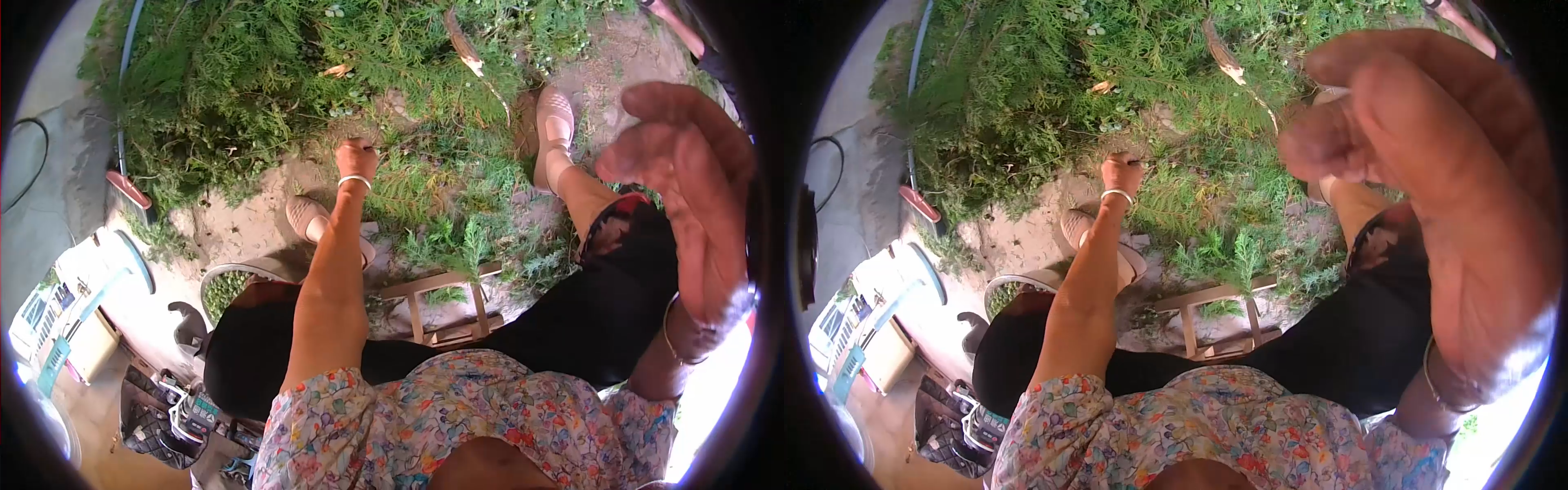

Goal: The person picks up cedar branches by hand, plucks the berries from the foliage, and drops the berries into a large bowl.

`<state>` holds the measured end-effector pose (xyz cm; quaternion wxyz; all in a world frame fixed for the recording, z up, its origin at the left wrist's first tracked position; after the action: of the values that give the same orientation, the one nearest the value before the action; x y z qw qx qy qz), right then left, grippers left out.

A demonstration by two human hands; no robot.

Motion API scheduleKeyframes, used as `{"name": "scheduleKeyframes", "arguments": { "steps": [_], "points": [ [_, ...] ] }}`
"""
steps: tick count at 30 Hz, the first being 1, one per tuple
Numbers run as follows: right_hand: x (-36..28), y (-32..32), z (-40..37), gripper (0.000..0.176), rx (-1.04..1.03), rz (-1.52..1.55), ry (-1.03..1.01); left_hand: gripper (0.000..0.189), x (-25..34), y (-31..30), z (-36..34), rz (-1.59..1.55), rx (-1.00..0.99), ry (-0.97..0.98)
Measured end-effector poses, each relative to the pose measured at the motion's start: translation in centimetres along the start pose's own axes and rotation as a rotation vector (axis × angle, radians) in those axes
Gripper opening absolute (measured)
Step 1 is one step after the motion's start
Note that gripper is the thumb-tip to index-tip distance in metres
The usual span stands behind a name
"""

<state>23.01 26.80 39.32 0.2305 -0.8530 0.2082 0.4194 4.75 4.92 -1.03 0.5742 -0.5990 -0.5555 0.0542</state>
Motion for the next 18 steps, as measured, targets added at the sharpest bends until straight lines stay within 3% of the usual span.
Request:
{"name": "scheduleKeyframes", "arguments": {
  "steps": [2, 5, 10, 11, 14, 15, 16, 18],
  "points": [
    [-0.1, 0.3, 0.0, 0.041, 0.184, -0.058, -0.026, 0.017, 0.8, 1.0, -0.3, 0.140, 0.024, -0.123],
    [0.6, -0.1, 0.1, 0.042, 0.247, -0.024, -0.039, 0.018, 1.8, 1.8, 0.0, 0.169, -0.026, -0.205],
    [0.5, 0.1, 0.7, 0.044, 0.089, -0.040, -0.065, 0.018, 3.3, 1.3, -0.6, 0.270, 0.005, -0.158],
    [0.5, 0.3, 0.6, 0.044, 0.084, -0.039, -0.043, 0.016, 3.7, 0.9, -1.3, 0.177, 0.147, -0.128],
    [1.0, 0.7, 0.4, 0.043, 0.122, 0.008, -0.050, 0.013, 1.2, 1.0, -2.7, -0.033, 0.307, -0.093],
    [1.1, 1.2, 0.2, 0.043, 0.120, 0.011, -0.049, 0.011, -0.7, 1.6, -3.1, -0.161, 0.437, -0.155],
    [1.0, 1.8, 0.0, 0.043, 0.150, 0.043, -0.049, 0.012, -1.4, 1.4, -3.3, -0.097, 0.521, -0.176],
    [1.1, 2.1, -0.2, 0.042, 0.179, 0.073, -0.048, 0.011, -5.3, 1.9, -3.0, -0.016, 0.433, -0.220]
  ]
}}
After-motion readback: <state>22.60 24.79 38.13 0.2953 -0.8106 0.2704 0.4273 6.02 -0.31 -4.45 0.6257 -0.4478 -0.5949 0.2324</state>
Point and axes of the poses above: each hand's wrist, its own z-axis towards the middle knuckle, its own y-axis out of the palm, x = y × z, the point moved 1 cm from there along z, towards the middle knuckle, and after that the axes turned 6 degrees about y, right-handed, at the moved point
